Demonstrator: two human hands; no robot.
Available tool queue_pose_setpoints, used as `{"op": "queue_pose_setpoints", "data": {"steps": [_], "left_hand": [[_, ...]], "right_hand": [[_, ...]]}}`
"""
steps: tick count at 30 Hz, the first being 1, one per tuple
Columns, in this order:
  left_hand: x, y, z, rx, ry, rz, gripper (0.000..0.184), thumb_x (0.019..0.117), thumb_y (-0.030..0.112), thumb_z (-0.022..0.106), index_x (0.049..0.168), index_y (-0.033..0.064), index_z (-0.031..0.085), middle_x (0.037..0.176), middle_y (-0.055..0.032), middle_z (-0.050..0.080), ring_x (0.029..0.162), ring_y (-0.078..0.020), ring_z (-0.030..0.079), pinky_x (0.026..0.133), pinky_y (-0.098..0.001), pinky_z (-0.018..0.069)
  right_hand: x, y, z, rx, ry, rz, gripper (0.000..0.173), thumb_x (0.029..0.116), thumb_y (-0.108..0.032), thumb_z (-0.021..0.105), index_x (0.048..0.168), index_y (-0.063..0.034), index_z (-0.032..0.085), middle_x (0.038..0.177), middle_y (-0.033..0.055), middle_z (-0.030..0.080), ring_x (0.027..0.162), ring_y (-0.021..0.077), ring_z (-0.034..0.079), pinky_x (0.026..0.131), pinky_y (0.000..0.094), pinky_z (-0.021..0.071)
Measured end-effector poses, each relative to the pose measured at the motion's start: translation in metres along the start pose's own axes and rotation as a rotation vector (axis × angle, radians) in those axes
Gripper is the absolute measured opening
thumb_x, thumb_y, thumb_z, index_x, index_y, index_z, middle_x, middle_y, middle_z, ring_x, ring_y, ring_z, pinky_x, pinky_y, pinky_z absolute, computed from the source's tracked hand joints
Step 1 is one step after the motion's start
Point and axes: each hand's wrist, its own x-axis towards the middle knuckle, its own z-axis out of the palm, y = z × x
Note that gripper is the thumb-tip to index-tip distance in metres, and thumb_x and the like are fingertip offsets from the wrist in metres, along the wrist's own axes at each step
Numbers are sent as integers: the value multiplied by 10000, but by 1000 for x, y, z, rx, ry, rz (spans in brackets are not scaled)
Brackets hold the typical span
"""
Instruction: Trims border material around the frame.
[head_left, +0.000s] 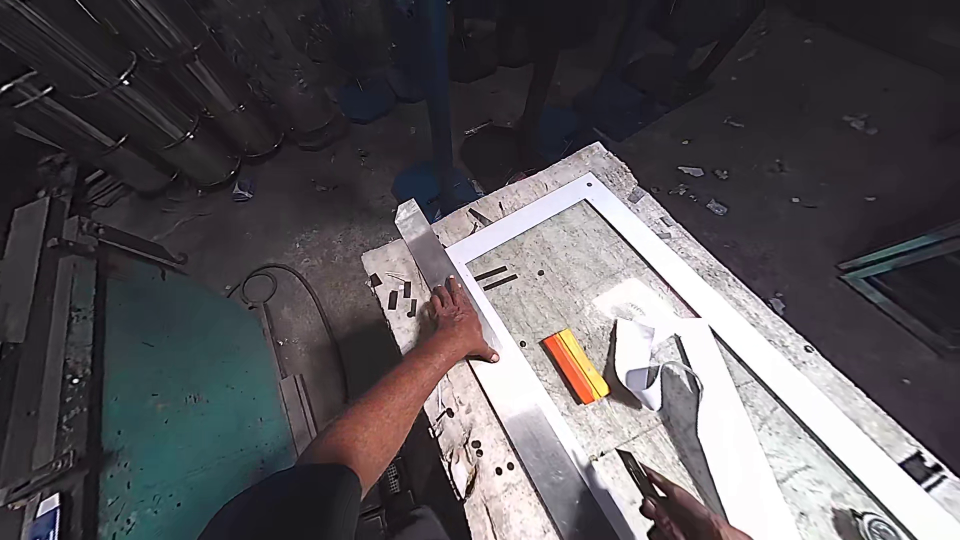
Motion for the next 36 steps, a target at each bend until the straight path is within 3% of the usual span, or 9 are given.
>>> {"op": "queue_pose_setpoints", "data": {"steps": [3,5,10,13,14,18,27,32,36], "left_hand": [[0,0,-1,12,-12,7,1678,468,807,839,1601,-86,-18,1675,-315,-110,1556,-503,25,1206,-688,89],[1,1,-1,-3,-22,3,1688,462,790,854,1600,-84,-35,1677,-307,-115,1562,-488,9,1211,-686,80],[3,-1,0,-104,-27,-2,1612,491,596,939,1612,-58,-16,1690,-255,-152,1575,-444,-42,1205,-700,110],[3,0,-2,-48,-65,17,1501,509,673,895,1613,-35,165,1684,-247,-192,1568,-448,-99,1177,-737,111],[2,0,-3,-33,-82,12,1454,521,671,888,1604,-28,215,1681,-243,-205,1567,-442,-120,1174,-742,104],[1,2,-5,-24,-104,24,1411,586,598,870,1616,-39,146,1671,-272,-205,1557,-465,-139,1148,-770,111],[1,-3,-1,-48,-81,51,1473,584,617,860,1626,-28,44,1671,-272,-208,1556,-472,-127,1168,-745,80],[1,-2,-3,-19,-90,41,1501,589,645,842,1619,-44,-5,1673,-281,-185,1560,-476,-95,1177,-729,86],[5,0,-2,24,-101,36,1559,551,746,818,1616,-53,7,1674,-298,-156,1559,-490,-61,1183,-728,76]], "right_hand": [[93,-54,18,-229,144,-307,384,976,-280,611,1345,-207,689,855,-5,776,676,136,740,649,381,642],[150,-90,29,-344,159,-441,401,995,-321,565,1378,-285,675,836,22,761,646,180,716,622,438,607],[252,-184,56,-498,23,-516,433,1039,-287,459,1443,-338,609,1048,80,764,898,291,734,787,539,574],[288,-219,73,-571,-29,-507,439,1055,-264,419,1451,-337,595,1136,103,748,1024,328,722,851,565,566],[296,-227,78,-600,-46,-498,435,1057,-263,417,1450,-331,592,1148,113,741,1051,335,713,863,566,560],[316,-247,93,-667,-86,-469,455,1051,-255,437,1486,-321,557,1197,132,717,1095,345,693,884,558,556],[329,-262,103,-695,-130,-477,433,1067,-238,448,1485,-231,562,1229,159,698,1155,359,666,935,562,539],[335,-266,103,-682,-159,-540,295,1018,-202,549,1270,-120,680,1042,171,719,1021,376,693,833,583,549],[333,-271,102,-691,-163,-561,245,990,-190,592,1193,-99,695,1014,172,715,1000,375,694,804,587,552]]}}
